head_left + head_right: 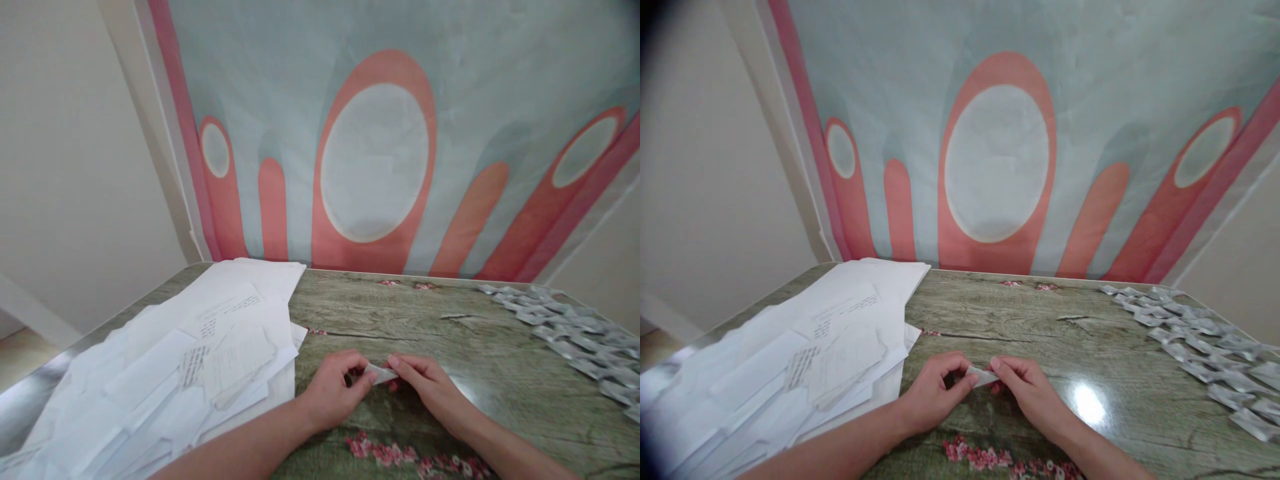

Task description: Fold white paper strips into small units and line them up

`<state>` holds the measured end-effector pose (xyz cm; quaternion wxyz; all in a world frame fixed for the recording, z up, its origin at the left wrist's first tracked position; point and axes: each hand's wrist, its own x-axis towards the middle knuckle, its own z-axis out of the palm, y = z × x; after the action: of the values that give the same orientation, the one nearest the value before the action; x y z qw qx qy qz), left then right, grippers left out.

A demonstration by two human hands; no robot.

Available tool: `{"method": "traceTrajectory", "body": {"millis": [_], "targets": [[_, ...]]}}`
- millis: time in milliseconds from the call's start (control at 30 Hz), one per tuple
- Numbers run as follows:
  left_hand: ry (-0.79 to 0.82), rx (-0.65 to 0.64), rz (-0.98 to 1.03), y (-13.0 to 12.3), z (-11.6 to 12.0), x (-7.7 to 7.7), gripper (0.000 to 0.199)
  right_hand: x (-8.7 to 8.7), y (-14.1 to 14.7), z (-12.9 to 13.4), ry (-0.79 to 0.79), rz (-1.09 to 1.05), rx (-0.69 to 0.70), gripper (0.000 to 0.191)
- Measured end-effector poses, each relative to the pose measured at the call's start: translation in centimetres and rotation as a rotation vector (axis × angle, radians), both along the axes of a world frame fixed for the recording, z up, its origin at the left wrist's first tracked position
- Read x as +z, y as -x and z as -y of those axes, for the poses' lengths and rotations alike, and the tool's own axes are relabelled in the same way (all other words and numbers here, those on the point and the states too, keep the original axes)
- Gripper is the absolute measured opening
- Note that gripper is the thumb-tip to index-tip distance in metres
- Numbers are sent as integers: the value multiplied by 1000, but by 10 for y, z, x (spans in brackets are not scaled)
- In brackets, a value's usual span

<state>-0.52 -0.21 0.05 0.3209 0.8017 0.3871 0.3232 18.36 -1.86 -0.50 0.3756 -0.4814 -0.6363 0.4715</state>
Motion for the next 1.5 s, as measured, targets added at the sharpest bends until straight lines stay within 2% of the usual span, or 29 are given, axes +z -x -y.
{"method": "traceTrajectory", "body": {"millis": [167,433,633,933,1100,1500], "targets": [[1,-12,9,0,1,0,19,0,-1,-2,-26,16,63,45],[72,63,-15,-1,-1,0,18,2,0,0,-90,96,90,37],[76,64,-33,-2,-1,-3,19,-4,-1,1,-213,212,63,31],[111,50,-46,-3,-1,-2,21,-6,1,4,-312,321,40,27],[108,69,-44,-2,-2,-4,19,-11,0,2,-324,354,22,28],[132,66,10,-1,-3,-4,17,-12,-2,0,-302,338,85,26]]}}
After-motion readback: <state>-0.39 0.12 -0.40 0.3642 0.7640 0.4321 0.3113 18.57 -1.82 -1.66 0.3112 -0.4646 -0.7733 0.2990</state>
